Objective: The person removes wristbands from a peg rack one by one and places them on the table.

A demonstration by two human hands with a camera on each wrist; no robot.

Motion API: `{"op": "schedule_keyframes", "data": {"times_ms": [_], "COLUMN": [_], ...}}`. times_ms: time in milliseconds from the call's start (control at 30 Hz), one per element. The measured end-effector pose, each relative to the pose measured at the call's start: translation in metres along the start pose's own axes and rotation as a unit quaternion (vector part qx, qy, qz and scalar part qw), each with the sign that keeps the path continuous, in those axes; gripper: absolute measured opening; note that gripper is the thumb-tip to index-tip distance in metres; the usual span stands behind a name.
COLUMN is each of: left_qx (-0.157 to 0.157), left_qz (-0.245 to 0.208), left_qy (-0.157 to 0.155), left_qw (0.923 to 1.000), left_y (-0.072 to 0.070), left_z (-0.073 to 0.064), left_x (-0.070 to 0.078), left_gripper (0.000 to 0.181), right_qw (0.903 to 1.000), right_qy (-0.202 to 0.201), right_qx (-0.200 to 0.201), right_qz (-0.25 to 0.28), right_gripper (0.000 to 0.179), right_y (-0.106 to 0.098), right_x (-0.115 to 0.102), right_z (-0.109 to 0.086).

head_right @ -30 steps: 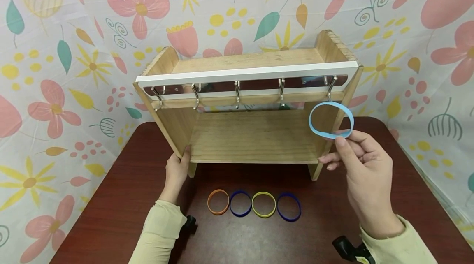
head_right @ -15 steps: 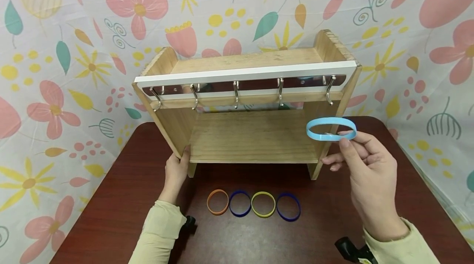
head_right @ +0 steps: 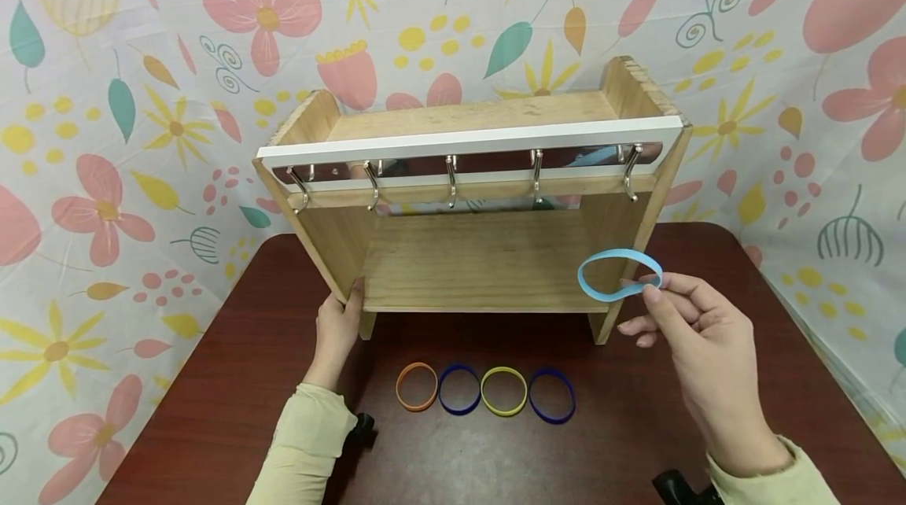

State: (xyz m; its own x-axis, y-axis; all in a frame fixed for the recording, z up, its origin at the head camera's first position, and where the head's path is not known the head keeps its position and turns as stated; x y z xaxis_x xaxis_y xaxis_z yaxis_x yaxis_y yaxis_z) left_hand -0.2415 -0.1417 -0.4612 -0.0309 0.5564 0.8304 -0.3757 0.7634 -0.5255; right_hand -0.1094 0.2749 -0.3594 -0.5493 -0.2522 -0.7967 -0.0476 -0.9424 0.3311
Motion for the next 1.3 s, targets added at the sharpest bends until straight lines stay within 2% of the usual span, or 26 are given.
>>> {"op": "schedule_keyframes", "data": {"times_ms": [367,667,900,1067,1300], "left_qx": [0.003,-0.007,-0.009,-0.011,-0.013], "left_qz": [0.001,-0.012,-0.013,-0.014,-0.015], "left_qy": [0.003,0.005,0.002,0.002,0.0], "left_qw": [1.0,0.9999,0.9999,0.9998,0.9998], "left_y": [0.0,0.001,0.0,0.0,0.0], "left_z": [0.0,-0.001,-0.001,-0.001,-0.001], "left_x": [-0.001,0.0,0.0,0.001,0.001], "left_gripper": [0.039,0.038,0.037,0.038,0.037], "right_qw": [0.9958,0.9858,0.968,0.9576,0.9281], "right_qy": [0.06,0.113,0.152,0.173,0.206], "right_qx": [-0.014,-0.04,-0.078,-0.106,-0.14], "right_qz": [-0.068,-0.117,-0.184,-0.204,-0.276], "right_gripper": [0.013,0.013,0.013,0.012,0.01], "right_y": [-0.011,-0.026,-0.037,-0.044,-0.054], "right_x": [0.011,0.025,0.035,0.041,0.049], "right_z": [-0.01,-0.02,-0.028,-0.031,-0.034]}}
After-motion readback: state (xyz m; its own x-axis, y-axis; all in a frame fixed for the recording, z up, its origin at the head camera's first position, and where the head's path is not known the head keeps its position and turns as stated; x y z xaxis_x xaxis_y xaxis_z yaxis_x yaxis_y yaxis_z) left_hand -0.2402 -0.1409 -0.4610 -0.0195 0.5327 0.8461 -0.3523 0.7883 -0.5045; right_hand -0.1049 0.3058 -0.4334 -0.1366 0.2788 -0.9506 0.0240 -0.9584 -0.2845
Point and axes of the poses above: each hand's wrist, its own z-axis towards the middle knuckle, its own y-axis out of the palm, x = y × z, the point moved 1 cm from there along z, towards the middle knuckle, and after that the axes turned 4 degrees about -y, right-handed, at the moved point
